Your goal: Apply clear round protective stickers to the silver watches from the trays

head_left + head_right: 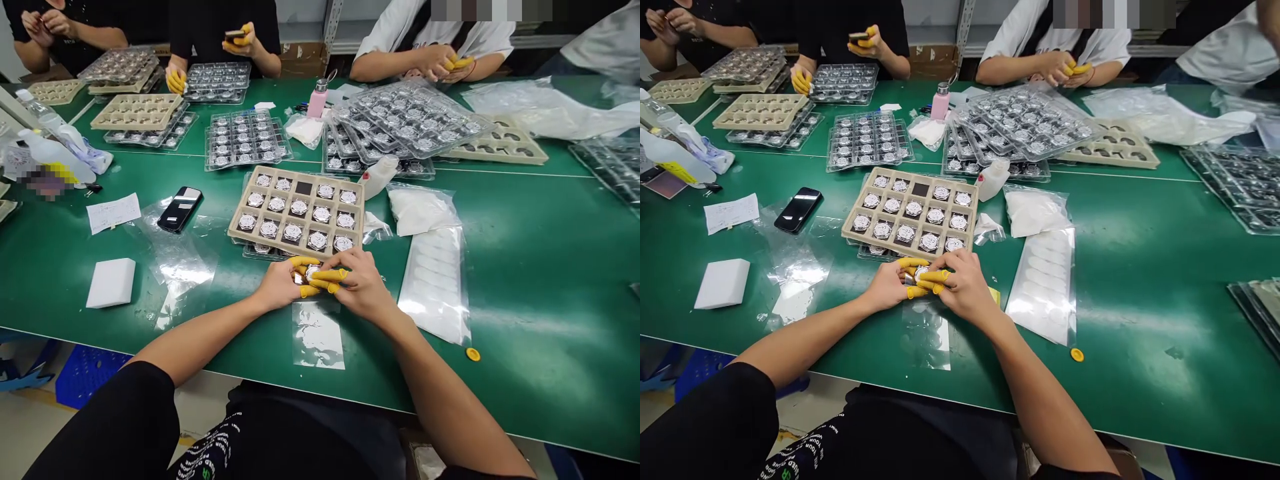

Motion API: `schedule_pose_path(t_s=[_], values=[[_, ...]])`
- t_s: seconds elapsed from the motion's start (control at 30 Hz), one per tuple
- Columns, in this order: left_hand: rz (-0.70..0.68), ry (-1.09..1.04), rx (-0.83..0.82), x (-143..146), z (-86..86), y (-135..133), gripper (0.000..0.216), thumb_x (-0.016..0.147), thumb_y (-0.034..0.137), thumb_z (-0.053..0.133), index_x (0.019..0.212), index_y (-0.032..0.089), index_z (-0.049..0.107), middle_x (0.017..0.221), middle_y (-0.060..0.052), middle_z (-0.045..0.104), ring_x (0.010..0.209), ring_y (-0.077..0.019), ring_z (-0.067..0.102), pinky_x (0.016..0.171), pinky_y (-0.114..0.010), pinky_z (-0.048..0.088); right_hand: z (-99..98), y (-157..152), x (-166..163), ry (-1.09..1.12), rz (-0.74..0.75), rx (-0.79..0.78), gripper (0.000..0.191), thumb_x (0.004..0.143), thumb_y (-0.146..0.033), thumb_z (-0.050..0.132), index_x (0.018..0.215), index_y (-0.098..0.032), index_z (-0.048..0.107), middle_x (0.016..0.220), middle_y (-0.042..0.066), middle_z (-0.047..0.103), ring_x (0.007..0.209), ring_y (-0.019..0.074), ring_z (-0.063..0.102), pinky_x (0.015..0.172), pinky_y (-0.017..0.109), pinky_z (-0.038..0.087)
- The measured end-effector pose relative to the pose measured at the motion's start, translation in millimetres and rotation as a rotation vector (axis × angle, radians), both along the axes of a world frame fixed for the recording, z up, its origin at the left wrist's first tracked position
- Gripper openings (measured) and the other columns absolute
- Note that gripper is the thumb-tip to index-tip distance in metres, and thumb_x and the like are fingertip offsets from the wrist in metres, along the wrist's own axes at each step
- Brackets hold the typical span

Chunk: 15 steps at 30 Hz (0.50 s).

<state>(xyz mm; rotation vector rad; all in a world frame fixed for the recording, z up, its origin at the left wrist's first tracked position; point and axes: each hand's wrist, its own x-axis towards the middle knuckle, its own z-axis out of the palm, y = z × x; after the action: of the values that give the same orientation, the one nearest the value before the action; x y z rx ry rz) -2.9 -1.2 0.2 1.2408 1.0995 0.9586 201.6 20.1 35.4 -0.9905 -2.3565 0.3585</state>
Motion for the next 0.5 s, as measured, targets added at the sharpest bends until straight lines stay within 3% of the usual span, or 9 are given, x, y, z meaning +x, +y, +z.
schedule_pose_path(t_s=[0.13,0.3,0.5], values=[[-0.007,-0.004,-0.032,0.5,0.2,0.2,0.064,0.062,0.022,0.089,0.123,0.014,0.071,0.094,-0.005,0.077,0.078,-0.0140,0.071,0.076,-0.024,0.058,-1.3,-0.2,0.5,0.009,-0.088,-0.001,0.016,0.092,-0.026,0.065,0.097,-0.026,0.080,0.090,0.006,0.074,0.086,0.0229,0.054,0.076,0.039,0.034],[-0.023,-0.010,-0.026,0.8,-4.7,0.4,0.063,0.061,0.019,0.088,0.122,0.014,0.072,0.099,-0.007,0.078,0.081,-0.0153,0.072,0.079,-0.026,0.060,-1.5,-3.1,-0.3,-0.006,-0.022,0.005,0.016,0.096,-0.031,0.063,0.100,-0.023,0.077,0.090,0.006,0.075,0.084,0.0220,0.055,0.075,0.038,0.030],[0.007,-0.010,-0.061,0.9,-4.5,0.4,0.068,0.059,0.020,0.089,0.125,0.014,0.072,0.090,-0.005,0.076,0.076,-0.0131,0.069,0.075,-0.024,0.058,-2.3,-4.3,-2.2,-0.014,-0.095,0.087,0.019,0.097,-0.032,0.061,0.095,-0.022,0.077,0.086,0.006,0.074,0.078,0.0207,0.051,0.073,0.038,0.028]])
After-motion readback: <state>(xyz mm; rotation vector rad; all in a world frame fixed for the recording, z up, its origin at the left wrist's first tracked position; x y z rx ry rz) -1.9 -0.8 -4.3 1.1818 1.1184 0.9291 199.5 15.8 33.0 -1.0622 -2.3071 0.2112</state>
